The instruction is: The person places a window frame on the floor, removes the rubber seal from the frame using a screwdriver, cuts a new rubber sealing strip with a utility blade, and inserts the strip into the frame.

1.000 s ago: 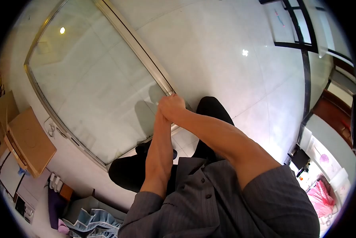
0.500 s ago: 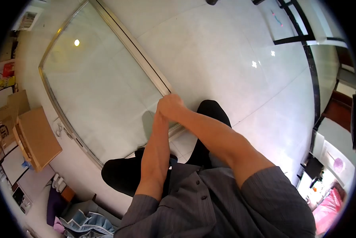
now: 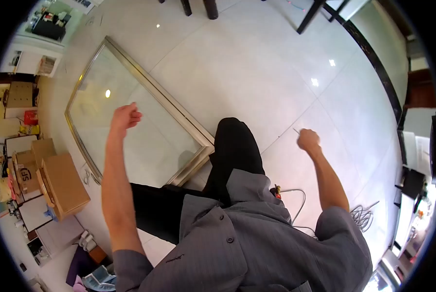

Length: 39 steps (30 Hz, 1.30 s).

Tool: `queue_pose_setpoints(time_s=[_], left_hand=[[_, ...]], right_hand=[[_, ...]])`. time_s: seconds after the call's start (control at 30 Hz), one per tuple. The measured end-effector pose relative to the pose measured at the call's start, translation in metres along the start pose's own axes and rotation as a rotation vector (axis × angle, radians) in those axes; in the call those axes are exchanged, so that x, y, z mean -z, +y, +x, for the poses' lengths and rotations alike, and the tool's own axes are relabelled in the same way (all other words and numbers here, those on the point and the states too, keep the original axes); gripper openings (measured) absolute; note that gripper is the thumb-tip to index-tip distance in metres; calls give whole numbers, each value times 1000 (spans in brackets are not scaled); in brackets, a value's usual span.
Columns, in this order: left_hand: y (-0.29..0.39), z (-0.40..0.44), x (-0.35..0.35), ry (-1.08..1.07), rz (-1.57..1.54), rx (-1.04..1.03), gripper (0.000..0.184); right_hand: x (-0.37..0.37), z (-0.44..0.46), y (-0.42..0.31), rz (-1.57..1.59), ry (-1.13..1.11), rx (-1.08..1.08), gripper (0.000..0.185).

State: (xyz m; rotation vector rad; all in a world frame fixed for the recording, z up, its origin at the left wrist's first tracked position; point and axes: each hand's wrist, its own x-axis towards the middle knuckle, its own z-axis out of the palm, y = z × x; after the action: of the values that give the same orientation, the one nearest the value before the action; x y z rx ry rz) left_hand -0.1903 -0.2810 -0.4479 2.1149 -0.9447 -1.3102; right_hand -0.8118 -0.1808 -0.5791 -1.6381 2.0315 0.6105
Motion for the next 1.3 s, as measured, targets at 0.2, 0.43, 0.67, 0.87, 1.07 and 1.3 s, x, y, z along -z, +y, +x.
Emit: queue_pose_setpoints(time_s=[0.2,0.43,0.67,0.87,1.07,1.3], left_hand=[[90,-67,15,114,73,-156,25],[182,-185,-47,53,498,-660,23],[130,-278,-74,-167,1172,-1064,26],[95,-156,-103,-218,907,-1199,30],[168,-65,-118,-386,512,-1168,19],[183,-21,-113,-77,296,-803,17]], right_hand=[[-38,-36,91,102,-89,-135,26],[-33,-43,89,87,-58,13,24],[-32,-14,70,-131,-204,71,24],[-55,-16,77,-105,-192,-42,22],[-29,25,20,-258,-499,-131,25],[226,118,-270,57,-19,557,27]])
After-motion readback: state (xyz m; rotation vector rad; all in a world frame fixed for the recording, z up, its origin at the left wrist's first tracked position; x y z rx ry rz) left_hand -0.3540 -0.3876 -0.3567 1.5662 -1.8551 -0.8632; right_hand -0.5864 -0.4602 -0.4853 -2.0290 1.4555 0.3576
